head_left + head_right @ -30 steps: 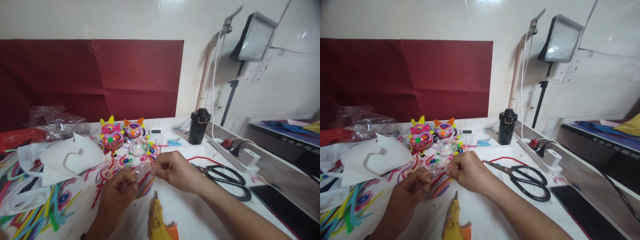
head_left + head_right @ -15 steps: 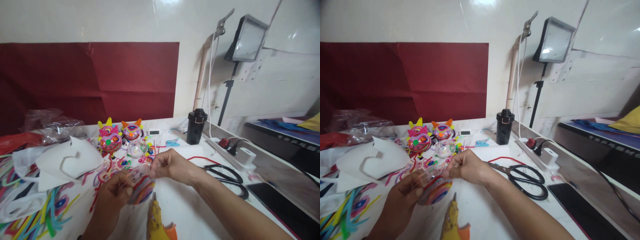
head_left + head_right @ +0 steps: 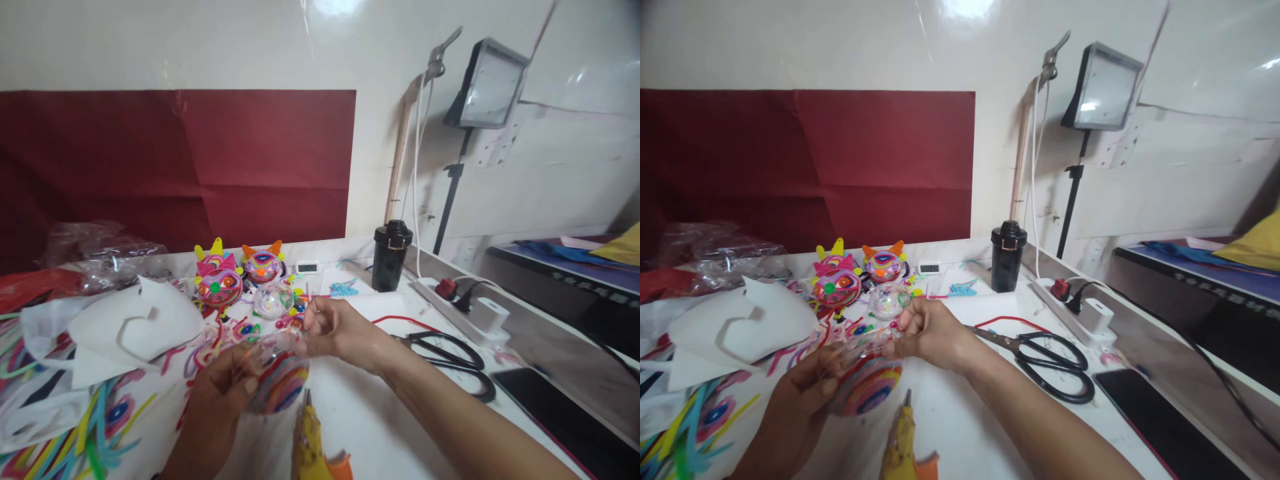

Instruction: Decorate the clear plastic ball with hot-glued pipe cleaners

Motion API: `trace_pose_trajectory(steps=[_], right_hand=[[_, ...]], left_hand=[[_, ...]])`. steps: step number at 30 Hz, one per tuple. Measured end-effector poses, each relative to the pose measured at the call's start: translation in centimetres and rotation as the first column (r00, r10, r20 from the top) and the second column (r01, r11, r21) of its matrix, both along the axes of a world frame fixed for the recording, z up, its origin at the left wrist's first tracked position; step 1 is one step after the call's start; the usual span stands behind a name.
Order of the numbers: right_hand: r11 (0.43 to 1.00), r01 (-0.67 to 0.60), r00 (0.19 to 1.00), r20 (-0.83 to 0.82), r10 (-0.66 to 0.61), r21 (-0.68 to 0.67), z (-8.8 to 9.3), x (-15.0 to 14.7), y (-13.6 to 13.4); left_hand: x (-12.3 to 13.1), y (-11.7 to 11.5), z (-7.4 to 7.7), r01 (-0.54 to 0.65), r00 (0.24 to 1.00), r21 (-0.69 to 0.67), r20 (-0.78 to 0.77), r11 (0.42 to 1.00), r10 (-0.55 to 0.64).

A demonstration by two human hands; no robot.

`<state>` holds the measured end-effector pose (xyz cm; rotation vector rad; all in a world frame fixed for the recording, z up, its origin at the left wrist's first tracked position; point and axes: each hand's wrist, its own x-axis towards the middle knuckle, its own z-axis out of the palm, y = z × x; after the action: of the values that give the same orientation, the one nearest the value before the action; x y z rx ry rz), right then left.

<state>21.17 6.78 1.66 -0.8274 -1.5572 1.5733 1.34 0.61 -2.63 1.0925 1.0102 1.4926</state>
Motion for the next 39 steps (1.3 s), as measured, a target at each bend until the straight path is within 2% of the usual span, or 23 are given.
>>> trace_pose_trajectory(steps=[8, 15, 19, 23, 31, 39], right_hand=[[0.999, -0.038, 0.999, -0.014, 0.038, -0.004, -0.17, 0.02, -0.13], [0.996, -0.09, 0.996, -0.021, 0.089, -0.022, -0.36, 0.37, 0.23], [0.997, -0.047, 0.999, -0.007, 0.047, -0.065, -0.37, 0.21, 0.28], [0.999, 0.01, 1.0, 0.02, -0.009, -0.05, -0.33, 0.29, 0.26], [0.993, -0.085, 0.993, 0.076, 0.09, -0.077, 0.06, 0.38, 0.27], [0.99, -0.106, 0.994, 0.026, 0.109, -0.096, -0.41, 0.59, 0.57]], left_hand=[[0.39, 0.05, 0.21, 0.005, 0.992, -0.042, 0.13, 0.999, 0.001], [0.25, 0.15, 0.3, 0.011, 0.99, -0.027, 0.139, 1.0, -0.007], [0.34, 0.08, 0.43, -0.014, 0.987, -0.029, 0.158, 0.999, 0.019], [0.44, 0.06, 0.38, -0.011, 0.988, -0.059, 0.155, 0.998, 0.02], [0.48, 0.11, -0.16, 0.018, 0.983, -0.052, 0.184, 0.998, -0.008], [0.6, 0.16, -0.5, 0.063, 0.973, -0.011, 0.224, 0.998, -0.059]])
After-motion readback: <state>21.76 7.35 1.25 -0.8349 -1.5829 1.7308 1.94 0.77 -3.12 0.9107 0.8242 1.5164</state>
